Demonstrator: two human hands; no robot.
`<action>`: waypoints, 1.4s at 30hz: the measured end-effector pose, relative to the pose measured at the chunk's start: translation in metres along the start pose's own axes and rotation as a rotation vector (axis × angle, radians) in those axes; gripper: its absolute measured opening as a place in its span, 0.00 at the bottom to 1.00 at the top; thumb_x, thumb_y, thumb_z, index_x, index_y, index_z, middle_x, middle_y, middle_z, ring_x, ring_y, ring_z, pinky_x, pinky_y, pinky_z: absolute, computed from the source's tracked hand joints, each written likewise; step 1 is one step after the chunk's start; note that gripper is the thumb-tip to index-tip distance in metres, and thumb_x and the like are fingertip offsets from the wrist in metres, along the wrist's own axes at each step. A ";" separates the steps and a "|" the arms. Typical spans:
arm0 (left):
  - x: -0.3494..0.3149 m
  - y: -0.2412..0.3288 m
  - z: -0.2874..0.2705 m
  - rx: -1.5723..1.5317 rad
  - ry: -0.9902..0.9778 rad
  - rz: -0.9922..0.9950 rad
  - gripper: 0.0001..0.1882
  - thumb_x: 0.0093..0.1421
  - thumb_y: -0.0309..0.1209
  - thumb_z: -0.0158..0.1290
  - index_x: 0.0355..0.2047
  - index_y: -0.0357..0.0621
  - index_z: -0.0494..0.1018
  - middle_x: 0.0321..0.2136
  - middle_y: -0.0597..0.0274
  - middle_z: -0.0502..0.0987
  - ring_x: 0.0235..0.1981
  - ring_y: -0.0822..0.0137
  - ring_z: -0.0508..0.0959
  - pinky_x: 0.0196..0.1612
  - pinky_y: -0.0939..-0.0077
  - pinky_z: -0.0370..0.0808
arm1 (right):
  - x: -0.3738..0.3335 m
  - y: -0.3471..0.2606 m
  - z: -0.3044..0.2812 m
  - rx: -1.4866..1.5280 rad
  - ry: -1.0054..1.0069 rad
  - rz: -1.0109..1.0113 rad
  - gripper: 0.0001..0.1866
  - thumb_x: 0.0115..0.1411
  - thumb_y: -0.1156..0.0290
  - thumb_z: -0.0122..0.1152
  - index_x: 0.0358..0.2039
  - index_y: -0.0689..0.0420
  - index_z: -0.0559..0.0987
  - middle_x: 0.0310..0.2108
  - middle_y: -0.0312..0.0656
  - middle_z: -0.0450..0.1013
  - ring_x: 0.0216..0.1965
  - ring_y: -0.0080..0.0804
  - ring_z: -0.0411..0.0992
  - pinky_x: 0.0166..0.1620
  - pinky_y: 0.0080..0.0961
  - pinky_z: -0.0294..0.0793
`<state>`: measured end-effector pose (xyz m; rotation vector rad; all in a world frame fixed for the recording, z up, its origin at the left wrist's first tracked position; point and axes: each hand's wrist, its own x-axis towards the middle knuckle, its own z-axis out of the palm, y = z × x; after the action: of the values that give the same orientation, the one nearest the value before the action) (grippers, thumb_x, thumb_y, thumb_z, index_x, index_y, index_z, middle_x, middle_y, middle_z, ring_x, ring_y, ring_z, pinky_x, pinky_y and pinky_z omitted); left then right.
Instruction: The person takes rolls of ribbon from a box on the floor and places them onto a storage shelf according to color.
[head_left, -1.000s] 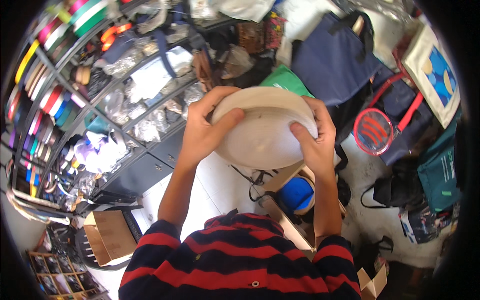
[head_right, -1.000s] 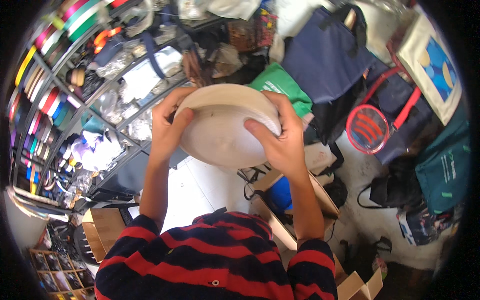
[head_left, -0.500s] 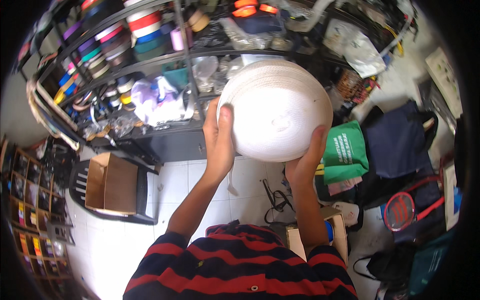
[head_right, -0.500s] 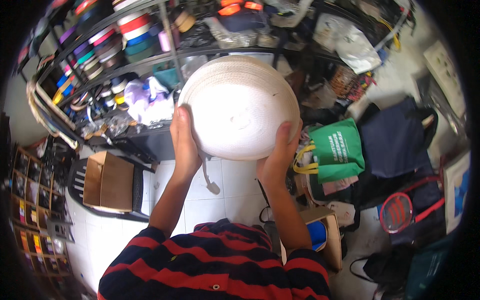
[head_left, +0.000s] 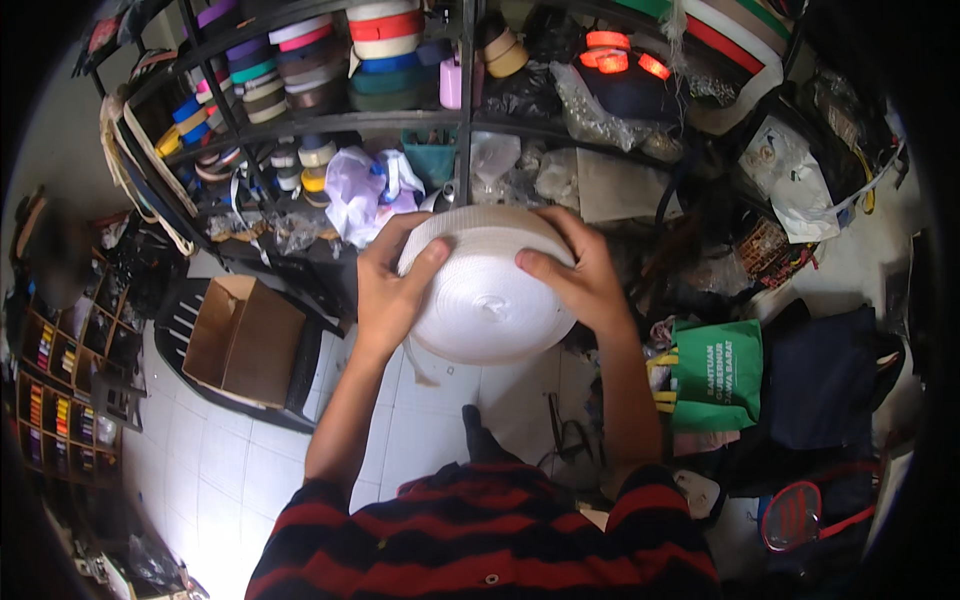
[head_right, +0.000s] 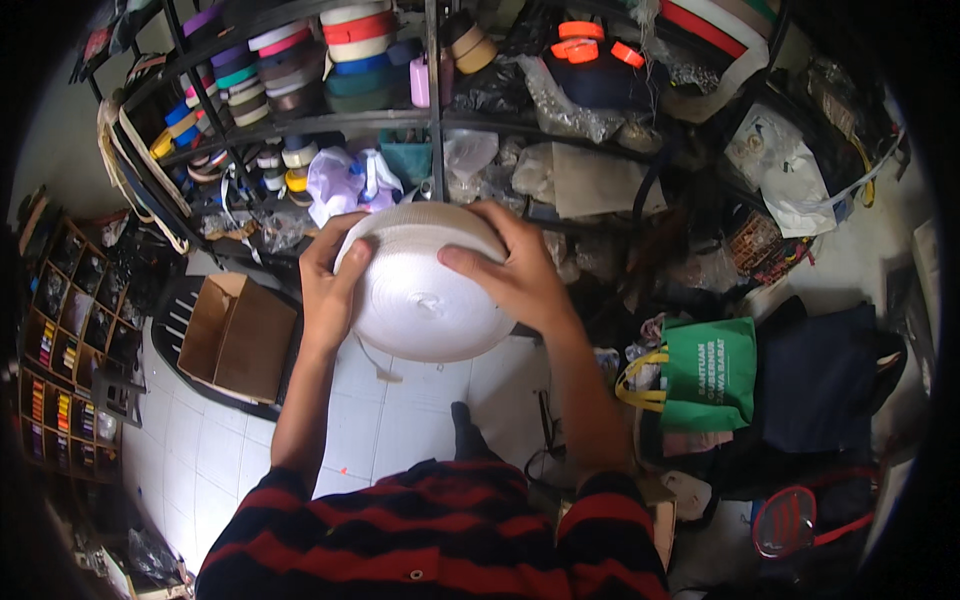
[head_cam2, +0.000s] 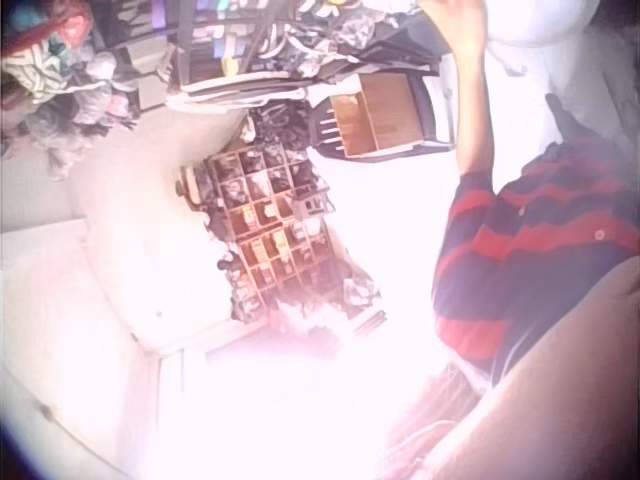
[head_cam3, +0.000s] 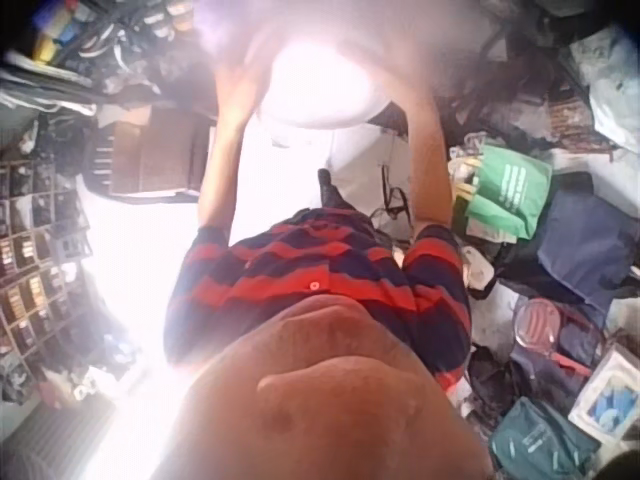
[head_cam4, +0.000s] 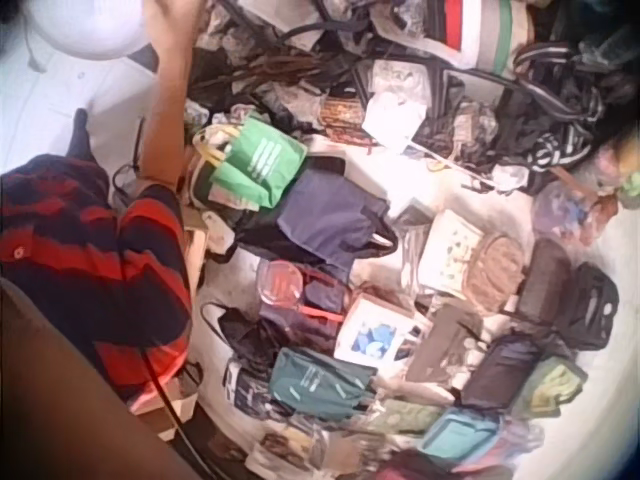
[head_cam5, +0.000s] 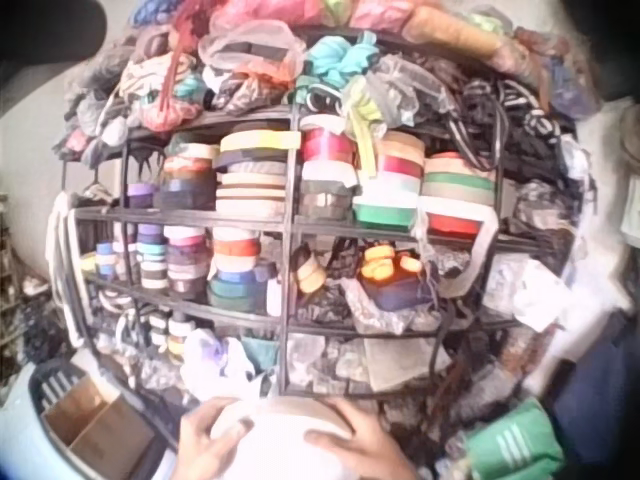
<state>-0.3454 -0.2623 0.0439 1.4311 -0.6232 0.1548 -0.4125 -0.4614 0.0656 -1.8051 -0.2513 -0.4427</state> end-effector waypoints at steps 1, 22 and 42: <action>0.007 -0.002 0.001 0.024 0.025 0.033 0.18 0.59 0.38 0.55 0.40 0.34 0.72 0.33 0.59 0.77 0.37 0.73 0.73 0.44 0.78 0.68 | 0.008 0.007 0.002 -0.002 0.045 -0.036 0.20 0.52 0.65 0.66 0.42 0.63 0.73 0.34 0.43 0.75 0.37 0.25 0.72 0.41 0.23 0.71; 0.062 -0.079 -0.127 0.255 0.819 -0.137 0.21 0.67 0.44 0.40 0.37 0.35 0.71 0.26 0.68 0.68 0.31 0.77 0.64 0.36 0.82 0.62 | 0.177 0.140 0.162 0.809 -0.248 0.174 0.22 0.56 0.65 0.58 0.49 0.60 0.66 0.42 0.41 0.67 0.44 0.26 0.64 0.49 0.26 0.62; 0.045 -0.077 -0.332 -0.101 0.984 0.096 0.31 0.66 0.44 0.40 0.64 0.44 0.46 0.58 0.52 0.56 0.59 0.62 0.55 0.62 0.68 0.50 | 0.195 0.061 0.443 1.021 -0.008 0.361 0.39 0.62 0.42 0.45 0.65 0.51 0.49 0.64 0.43 0.49 0.64 0.39 0.50 0.63 0.41 0.50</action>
<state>-0.1700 0.0296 -0.0050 1.0495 0.1177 0.8298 -0.1382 -0.0646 -0.0061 -0.8161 -0.1110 -0.0117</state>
